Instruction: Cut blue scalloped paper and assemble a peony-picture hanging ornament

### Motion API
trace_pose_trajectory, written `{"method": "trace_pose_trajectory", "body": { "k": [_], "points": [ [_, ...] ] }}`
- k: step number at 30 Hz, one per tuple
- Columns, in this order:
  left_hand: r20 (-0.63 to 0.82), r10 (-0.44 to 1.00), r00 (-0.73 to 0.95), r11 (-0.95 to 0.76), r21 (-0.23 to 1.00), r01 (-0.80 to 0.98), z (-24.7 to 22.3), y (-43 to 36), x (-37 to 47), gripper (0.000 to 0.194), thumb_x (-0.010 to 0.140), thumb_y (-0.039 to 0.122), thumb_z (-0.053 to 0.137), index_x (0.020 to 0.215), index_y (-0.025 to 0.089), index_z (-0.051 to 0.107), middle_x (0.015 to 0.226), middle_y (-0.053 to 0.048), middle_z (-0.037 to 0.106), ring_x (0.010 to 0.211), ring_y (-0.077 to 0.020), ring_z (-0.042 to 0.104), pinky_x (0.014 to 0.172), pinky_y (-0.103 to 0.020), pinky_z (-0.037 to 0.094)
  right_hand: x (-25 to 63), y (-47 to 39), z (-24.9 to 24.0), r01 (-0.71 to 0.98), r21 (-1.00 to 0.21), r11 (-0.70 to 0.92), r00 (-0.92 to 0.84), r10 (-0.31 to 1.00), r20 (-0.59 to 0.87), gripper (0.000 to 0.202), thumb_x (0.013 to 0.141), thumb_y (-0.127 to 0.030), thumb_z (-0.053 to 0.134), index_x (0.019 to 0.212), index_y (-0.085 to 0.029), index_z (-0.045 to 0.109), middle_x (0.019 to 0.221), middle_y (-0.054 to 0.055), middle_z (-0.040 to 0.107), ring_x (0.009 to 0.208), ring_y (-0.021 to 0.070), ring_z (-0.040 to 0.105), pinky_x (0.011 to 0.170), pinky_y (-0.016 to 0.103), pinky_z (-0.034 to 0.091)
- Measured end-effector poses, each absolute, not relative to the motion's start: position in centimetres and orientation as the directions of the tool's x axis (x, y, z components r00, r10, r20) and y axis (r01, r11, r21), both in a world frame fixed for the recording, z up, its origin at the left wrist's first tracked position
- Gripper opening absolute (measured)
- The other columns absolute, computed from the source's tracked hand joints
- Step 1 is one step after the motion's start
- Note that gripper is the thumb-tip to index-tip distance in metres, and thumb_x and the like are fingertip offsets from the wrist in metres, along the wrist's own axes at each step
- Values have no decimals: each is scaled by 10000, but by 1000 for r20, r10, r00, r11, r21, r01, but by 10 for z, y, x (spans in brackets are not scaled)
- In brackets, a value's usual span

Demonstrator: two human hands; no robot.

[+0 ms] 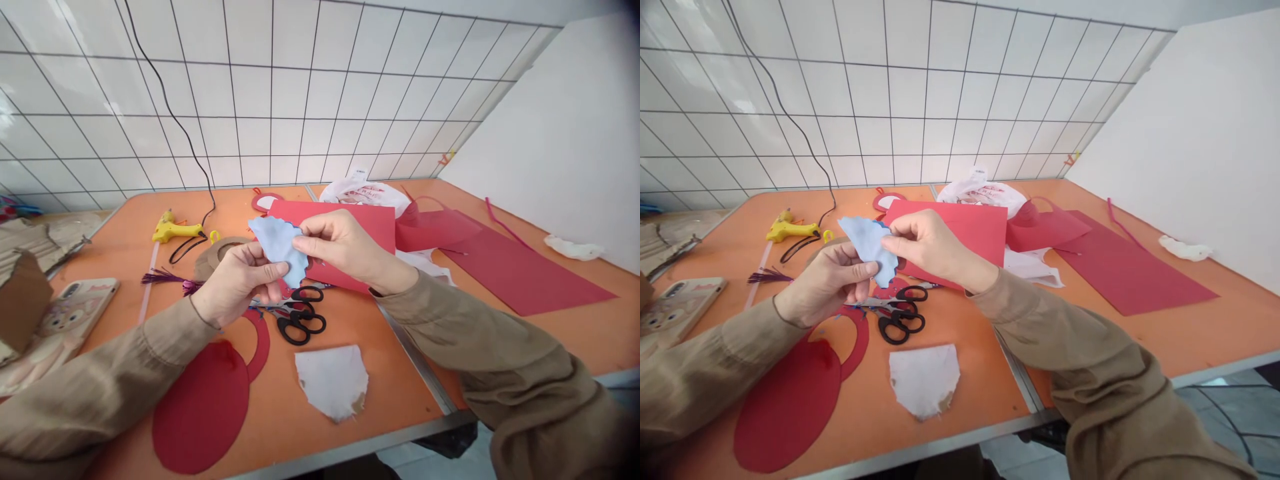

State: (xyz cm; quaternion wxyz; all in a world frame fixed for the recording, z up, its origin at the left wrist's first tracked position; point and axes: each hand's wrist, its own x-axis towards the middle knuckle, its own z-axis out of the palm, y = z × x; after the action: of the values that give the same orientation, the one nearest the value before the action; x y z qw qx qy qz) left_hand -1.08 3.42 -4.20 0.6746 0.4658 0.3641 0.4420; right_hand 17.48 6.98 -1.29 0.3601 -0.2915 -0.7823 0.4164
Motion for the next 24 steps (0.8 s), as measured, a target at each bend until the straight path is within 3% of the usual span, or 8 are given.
{"method": "trace_pose_trajectory", "body": {
  "k": [3,10,20,24],
  "points": [
    [-95,933,346,198,941,-275,-40,34,-10,224,625,197,891,771,144,729,668,-24,739,537,-117,688,496,-158,557,174,69,-12,169,-856,488,-565,760,322,329,861,-247,574,550,-180,490,550,-36,512,525,79,453,508,243,360],
    [-124,919,375,228,942,-248,-43,35,-11,203,653,177,874,799,143,737,702,-36,750,563,-117,701,541,-160,579,174,70,-13,149,-864,481,-571,755,322,321,864,-234,579,556,-182,503,555,-35,528,538,80,489,515,236,380],
    [-150,904,401,270,927,-261,-42,33,-9,276,600,305,914,753,144,749,635,-27,729,497,-96,659,492,-146,535,172,66,-13,183,-875,448,-565,777,279,337,882,-221,568,551,-179,515,553,-14,545,540,100,501,512,260,376],
    [-162,905,392,261,941,-215,-40,31,-11,296,592,357,911,695,149,726,510,-4,661,362,-65,538,349,-130,397,172,67,-15,166,-880,444,-581,765,276,332,876,-238,571,556,-180,506,553,-23,544,535,93,500,508,246,386]
  ]
}}
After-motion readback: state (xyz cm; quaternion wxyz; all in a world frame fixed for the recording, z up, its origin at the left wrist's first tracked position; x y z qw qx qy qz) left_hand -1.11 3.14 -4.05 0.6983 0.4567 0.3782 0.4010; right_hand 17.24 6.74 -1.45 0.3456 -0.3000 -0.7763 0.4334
